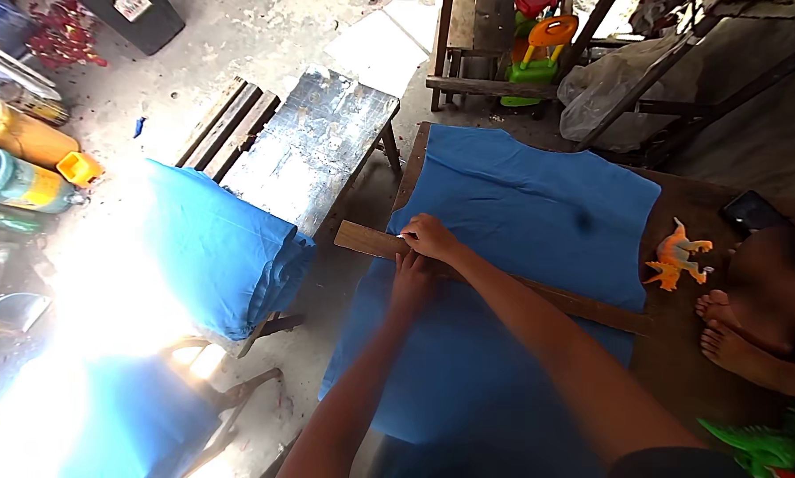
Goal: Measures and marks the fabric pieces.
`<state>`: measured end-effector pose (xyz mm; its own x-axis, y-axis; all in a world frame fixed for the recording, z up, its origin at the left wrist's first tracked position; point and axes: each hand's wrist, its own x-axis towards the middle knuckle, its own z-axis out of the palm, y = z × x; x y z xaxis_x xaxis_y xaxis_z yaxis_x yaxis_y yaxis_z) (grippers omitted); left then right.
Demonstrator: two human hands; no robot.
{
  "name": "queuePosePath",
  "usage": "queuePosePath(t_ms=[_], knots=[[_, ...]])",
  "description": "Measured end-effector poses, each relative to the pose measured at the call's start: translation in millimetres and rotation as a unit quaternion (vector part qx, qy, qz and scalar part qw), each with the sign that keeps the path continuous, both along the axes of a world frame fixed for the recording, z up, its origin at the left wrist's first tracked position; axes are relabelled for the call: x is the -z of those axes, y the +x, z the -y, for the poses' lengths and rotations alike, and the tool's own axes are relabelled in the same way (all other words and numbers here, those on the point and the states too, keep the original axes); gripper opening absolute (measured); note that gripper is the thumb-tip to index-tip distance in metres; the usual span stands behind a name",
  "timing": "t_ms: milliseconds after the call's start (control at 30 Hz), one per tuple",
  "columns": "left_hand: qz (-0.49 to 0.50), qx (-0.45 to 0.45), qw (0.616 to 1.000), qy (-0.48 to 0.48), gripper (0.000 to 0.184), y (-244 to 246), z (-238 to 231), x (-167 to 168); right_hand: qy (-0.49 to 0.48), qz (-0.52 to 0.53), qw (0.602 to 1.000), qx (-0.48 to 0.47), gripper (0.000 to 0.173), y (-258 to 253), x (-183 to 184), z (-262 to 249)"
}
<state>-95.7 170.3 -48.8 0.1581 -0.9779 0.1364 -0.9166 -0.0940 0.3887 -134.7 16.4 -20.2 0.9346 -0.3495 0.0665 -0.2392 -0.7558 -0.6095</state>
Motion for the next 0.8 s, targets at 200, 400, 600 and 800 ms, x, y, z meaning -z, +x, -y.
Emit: queuePosePath(t_ms=[200,400,600,800], knots=[[-0.002,0.011,0.999,0.034,0.042,1.7,2.6,-7.1,-0.028,-0.007,1.0,0.008,0.017,-109.4,-10.2,14.7],[0.006,0.021,0.999,0.024,0.042,2.3,1.3,-3.0,-0.065,-0.073,0.993,0.068,0.015,-281.4,-28.3,22.8],[0.014,0.025,0.998,0.052,0.044,3.1,4.5,-4.0,-0.075,-0.281,0.944,0.155,0.013,-451.0,-54.5,33.3],[0.023,0.021,0.997,0.072,0.047,5.5,7.2,-8.1,-0.124,-0.149,0.916,0.351,0.018,-451.9,-85.1,14.7]])
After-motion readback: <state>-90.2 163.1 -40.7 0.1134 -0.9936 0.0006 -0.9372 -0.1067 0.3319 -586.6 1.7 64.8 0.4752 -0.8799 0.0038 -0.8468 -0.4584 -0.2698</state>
